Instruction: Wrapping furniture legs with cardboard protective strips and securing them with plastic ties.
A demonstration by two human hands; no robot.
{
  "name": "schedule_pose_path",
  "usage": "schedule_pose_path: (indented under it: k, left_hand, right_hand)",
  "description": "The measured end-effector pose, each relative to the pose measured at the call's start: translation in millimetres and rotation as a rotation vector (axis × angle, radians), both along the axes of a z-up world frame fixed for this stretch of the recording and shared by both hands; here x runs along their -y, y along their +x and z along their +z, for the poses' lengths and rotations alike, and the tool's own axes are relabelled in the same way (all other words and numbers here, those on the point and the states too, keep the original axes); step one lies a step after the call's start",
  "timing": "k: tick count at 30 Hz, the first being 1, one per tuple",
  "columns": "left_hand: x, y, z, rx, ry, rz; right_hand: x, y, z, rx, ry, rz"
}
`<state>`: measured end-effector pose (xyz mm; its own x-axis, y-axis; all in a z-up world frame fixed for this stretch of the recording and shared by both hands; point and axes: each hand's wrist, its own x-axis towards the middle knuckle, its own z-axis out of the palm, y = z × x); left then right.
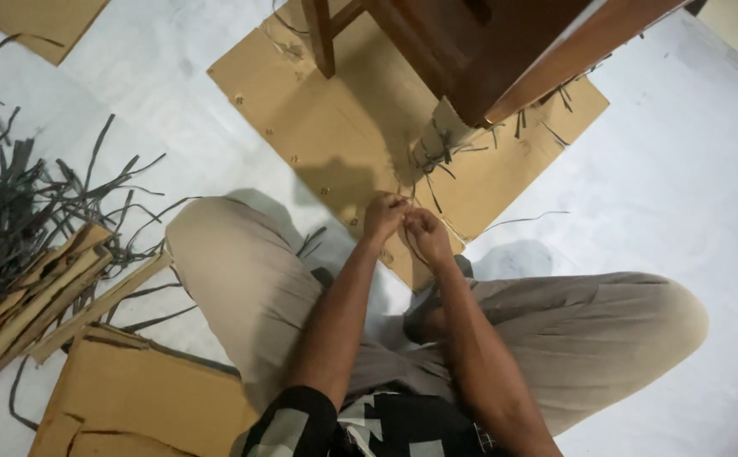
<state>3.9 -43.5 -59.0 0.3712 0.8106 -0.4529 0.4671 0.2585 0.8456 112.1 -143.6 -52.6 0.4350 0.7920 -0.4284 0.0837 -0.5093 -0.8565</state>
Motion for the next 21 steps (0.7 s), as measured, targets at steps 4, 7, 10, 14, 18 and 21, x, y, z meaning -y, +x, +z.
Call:
schedule_pose_path:
  k: [4,7,10,14,18,21]
  left_hand:
    - [5.0,7.9,10.1,-0.016,0.003,-0.045]
    - [2.9,16.8,-8.6,-0.054,-0.006,-0.048]
    - [0.3,24.4,-35.7,-0.086,-0.017,-0.04]
    - [1.6,26.5,-34.2,-0.05,-0.02,0.025]
    - [-14.5,28.1,-80.4,-0.039,-0.024,0.071]
    - [-18.0,24.8,-86.8,-0.093,0.014,0.112]
  right_hand:
    - [2.0,-8.3,23.1,-0.236,0.175,-0.23]
    - [1.2,-9.7,31.5,-0.339,0.172,-0.324]
    - [2.0,-4.8,12.4,-0.423,0.105,-0.39]
    - [6.1,3.7,2.3,-0.362,0.036,-0.435]
    - [9.6,18.7,-16.4,-0.339,0.053,-0.531]
    - [20.3,28.7,-2.0,-0.353,-0.082,-0.71]
